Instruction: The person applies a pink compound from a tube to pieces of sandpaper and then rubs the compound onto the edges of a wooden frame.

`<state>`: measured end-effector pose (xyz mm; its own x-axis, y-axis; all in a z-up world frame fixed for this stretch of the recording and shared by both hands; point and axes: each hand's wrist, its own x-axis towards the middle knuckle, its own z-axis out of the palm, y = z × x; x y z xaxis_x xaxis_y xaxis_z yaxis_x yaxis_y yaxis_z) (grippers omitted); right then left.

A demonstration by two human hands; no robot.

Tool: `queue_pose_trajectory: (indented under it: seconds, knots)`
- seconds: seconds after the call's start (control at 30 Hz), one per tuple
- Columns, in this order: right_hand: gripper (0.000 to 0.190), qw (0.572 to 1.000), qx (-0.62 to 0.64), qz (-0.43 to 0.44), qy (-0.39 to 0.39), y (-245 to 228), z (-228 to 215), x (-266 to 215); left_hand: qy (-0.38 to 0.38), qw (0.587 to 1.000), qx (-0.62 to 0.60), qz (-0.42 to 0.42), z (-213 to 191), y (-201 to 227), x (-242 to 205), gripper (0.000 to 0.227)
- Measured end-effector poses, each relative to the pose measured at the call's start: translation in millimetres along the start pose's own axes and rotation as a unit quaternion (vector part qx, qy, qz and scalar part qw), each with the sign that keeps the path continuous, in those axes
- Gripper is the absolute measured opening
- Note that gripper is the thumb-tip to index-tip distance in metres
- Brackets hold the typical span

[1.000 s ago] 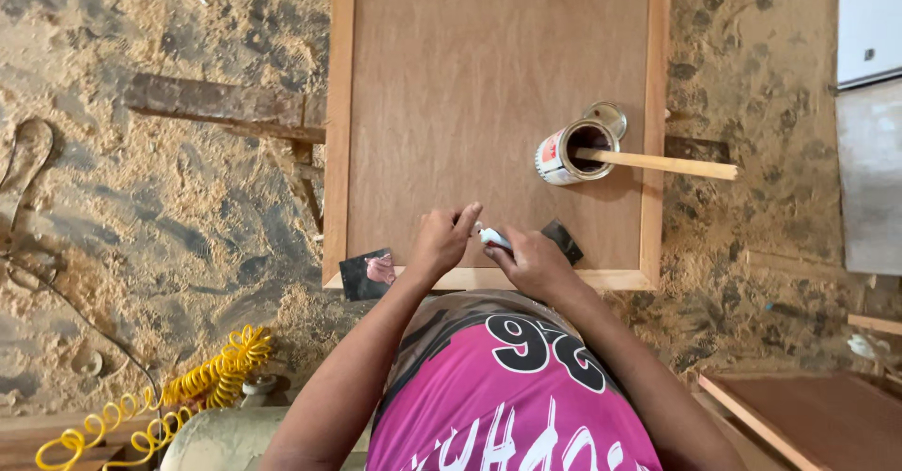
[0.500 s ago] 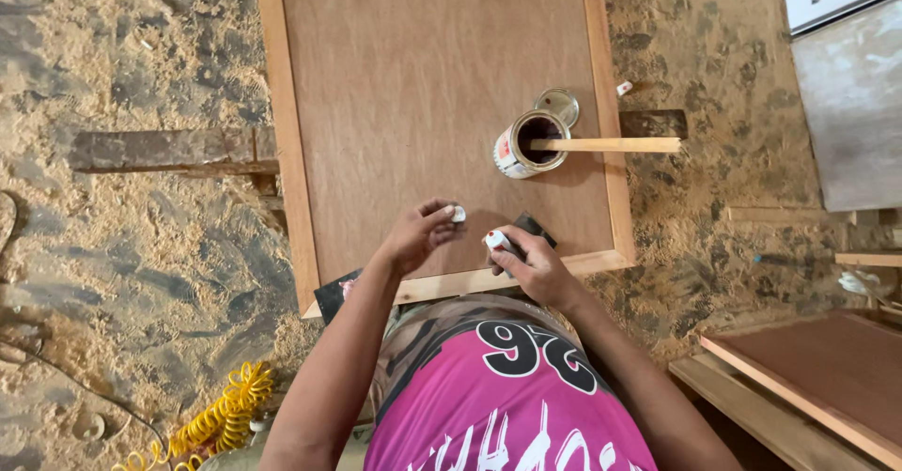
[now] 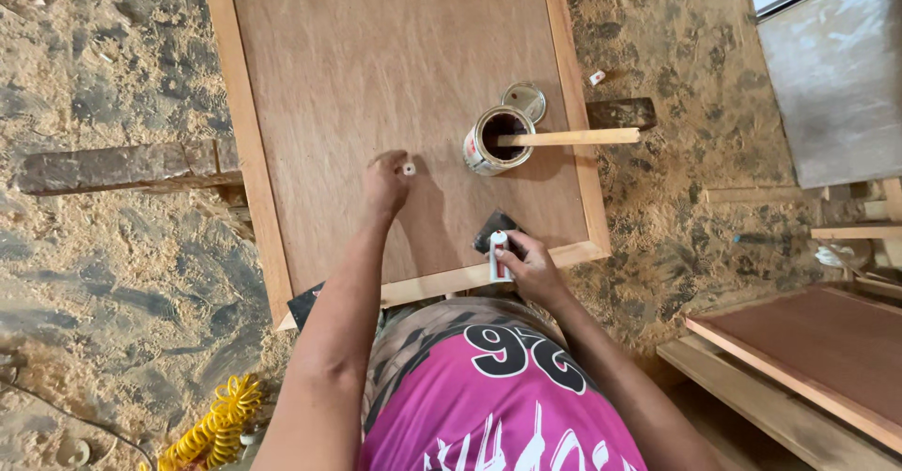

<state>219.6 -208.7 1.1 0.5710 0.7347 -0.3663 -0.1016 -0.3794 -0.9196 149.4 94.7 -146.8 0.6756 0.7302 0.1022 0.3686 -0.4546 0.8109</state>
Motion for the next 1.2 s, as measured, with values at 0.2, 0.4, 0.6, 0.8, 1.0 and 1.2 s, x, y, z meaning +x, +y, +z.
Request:
queue_pose_trajectory:
  seconds: [0.2, 0.4, 0.6, 0.8, 1.0, 1.2]
  knots:
    - [0.028, 0.999, -0.012, -0.032, 0.023, 4, 9, 11, -0.128, 0.974, -0.166, -0.082, -15, 66, -59, 0.038]
    - [0.024, 0.992, -0.098, -0.080, -0.002, 23, 21, 27, -0.368, 0.785, -0.396, -0.302, -31, 105, -138, 0.050]
    - [0.049, 0.972, -0.215, 0.071, 0.064, 37, -12, 22, -0.328, 0.771, -0.453, -0.304, -33, 71, -158, 0.039]
    - [0.077, 0.865, -0.471, 0.052, 0.164, 52, -23, 14, -0.318, 0.744, -0.486, -0.331, -71, 109, -155, 0.040]
    - [0.071, 0.869, -0.459, 0.071, 0.172, 72, -28, 24, -0.325, 0.793, -0.471, -0.211, -87, 136, -153, 0.036]
    - [0.035, 0.990, -0.103, 0.038, 0.086, 73, -49, 21, -0.318, 0.821, -0.436, -0.186, -108, 149, -142, 0.035]
